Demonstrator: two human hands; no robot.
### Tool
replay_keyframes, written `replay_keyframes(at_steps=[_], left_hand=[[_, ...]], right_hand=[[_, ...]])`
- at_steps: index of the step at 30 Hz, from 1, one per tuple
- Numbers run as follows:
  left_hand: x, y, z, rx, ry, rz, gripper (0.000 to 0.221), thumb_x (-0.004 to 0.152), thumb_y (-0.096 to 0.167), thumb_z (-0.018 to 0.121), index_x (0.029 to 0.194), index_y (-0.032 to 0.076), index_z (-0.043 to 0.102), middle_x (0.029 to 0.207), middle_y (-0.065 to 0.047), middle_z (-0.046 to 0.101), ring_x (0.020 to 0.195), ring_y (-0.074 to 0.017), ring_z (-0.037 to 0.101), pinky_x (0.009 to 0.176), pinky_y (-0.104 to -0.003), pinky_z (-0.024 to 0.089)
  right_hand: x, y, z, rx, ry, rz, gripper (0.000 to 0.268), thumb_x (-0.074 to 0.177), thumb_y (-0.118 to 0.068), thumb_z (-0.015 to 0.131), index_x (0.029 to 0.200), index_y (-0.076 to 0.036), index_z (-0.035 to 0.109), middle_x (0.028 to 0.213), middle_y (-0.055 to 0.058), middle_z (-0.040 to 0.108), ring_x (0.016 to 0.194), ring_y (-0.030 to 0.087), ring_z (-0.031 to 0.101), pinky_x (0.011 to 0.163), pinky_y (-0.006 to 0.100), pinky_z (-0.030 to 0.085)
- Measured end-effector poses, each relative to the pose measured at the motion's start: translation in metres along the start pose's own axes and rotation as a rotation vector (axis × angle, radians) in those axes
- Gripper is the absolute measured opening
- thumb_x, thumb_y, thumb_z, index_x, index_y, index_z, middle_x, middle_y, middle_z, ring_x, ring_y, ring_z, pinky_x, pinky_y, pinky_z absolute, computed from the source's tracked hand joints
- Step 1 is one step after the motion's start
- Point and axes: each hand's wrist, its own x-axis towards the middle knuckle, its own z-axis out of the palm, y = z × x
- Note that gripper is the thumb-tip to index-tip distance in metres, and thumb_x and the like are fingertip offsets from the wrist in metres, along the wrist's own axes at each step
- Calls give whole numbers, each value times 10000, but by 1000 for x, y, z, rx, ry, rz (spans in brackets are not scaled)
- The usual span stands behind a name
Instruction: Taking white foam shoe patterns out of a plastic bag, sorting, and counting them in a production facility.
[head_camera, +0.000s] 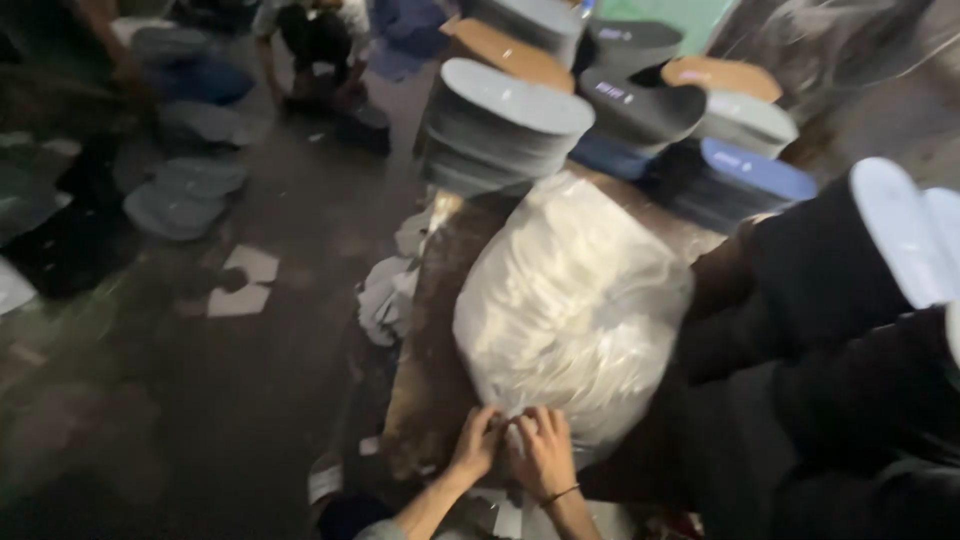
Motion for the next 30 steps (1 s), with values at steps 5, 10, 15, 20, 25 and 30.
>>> replay_keyframes(at_steps=[5, 10, 15, 20, 25, 30], left_hand=[[-7, 35, -5, 57, 49, 42, 230, 920, 28, 643, 1144, 77, 618, 1013, -184, 596, 936, -378, 599, 805, -440, 497], [10, 96, -35, 154, -116, -32, 234, 898, -3, 630, 1099, 108, 672, 1009, -156, 625, 963, -372, 652, 802, -452, 533], [4, 137, -46, 400, -88, -116, 252, 844, 73, 697, 1087, 140, 710, 1019, -116, 630, 914, -382, 657, 755, -483, 537], [7, 95, -24, 258, 7, -83, 220, 848, 104, 753, 1068, 103, 753, 938, -130, 648, 851, -357, 661, 718, -444, 535], [12, 90, -16, 169, 31, -128, 218, 842, 177, 821, 1029, 74, 778, 843, -137, 635, 745, -310, 636, 663, -408, 505], [15, 98, -16, 137, 98, 35, 164, 866, 170, 797, 961, 45, 750, 850, -128, 640, 777, -314, 652, 677, -406, 520]], right_hand=[[-20, 18, 26, 15, -67, 99, 277, 714, -126, 754, 969, -71, 662, 1039, 125, 680, 1015, 369, 589, 873, 442, 503], [-26, 37, 47, 9, 24, 154, 300, 735, -158, 779, 991, -53, 666, 974, 137, 691, 973, 367, 612, 853, 451, 509], [-22, 30, 51, -36, 107, 208, 261, 717, -137, 771, 939, -64, 656, 902, 105, 705, 884, 338, 655, 768, 446, 535], [-31, 46, 67, 42, 199, 220, 288, 739, -108, 738, 1001, -36, 646, 887, 116, 694, 830, 330, 681, 713, 423, 564], [-36, 61, 72, -27, 150, 129, 215, 756, -108, 762, 917, -82, 622, 916, 160, 705, 808, 328, 707, 701, 418, 571], [-35, 58, 68, 198, 189, 213, 271, 812, -85, 754, 1014, -34, 581, 873, 163, 711, 792, 361, 712, 693, 424, 578]])
